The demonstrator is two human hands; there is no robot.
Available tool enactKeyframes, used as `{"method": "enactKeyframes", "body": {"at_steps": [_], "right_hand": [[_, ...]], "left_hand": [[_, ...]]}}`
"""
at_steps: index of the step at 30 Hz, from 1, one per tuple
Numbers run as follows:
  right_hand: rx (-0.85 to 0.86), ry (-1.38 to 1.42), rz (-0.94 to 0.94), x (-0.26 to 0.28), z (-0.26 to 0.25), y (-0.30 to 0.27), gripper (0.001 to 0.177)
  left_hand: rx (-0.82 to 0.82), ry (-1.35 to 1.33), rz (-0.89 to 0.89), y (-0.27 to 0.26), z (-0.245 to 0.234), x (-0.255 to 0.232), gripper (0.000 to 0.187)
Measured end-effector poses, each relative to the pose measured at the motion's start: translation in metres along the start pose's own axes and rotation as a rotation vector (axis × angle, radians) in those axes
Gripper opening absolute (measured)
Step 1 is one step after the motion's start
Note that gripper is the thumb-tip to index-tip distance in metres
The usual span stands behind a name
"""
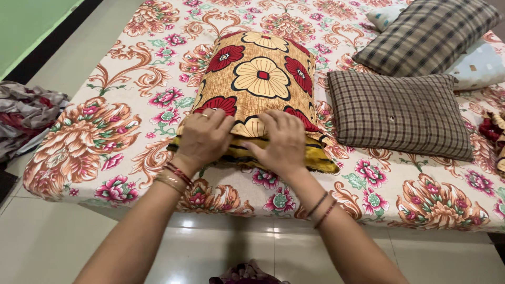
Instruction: The person places a floral pillowcase over a pillow on a bed, aligns the edges, and smooths the cover. They then adjust the pillow and place it among other pillows on the bed.
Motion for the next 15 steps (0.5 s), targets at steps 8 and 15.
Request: {"method": "enactKeyframes", "body": {"at_steps": [8,15], "right_hand": [[-0.125,-0.101,-0.031,-0.052,0.0,0.014,0.032],[0.123,-0.222,0.384,-0.209,-0.005,-0.09,0.021]], "left_hand": [[0.165,0.31,-0.146,-0.029,0.034,0.03,0.013],[0.313,0.083,-1.124,-0.185,0.045,0.153,0.01]]}}
Point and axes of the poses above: each hand's wrist, its own y-axis towards the middle knuckle, its own z-axis out of the palm, x = y × z, the point moved 10 cm from there along y, towards the middle knuckle, and after that the axes turned 14 degrees about -x, right-handed, at the moved point
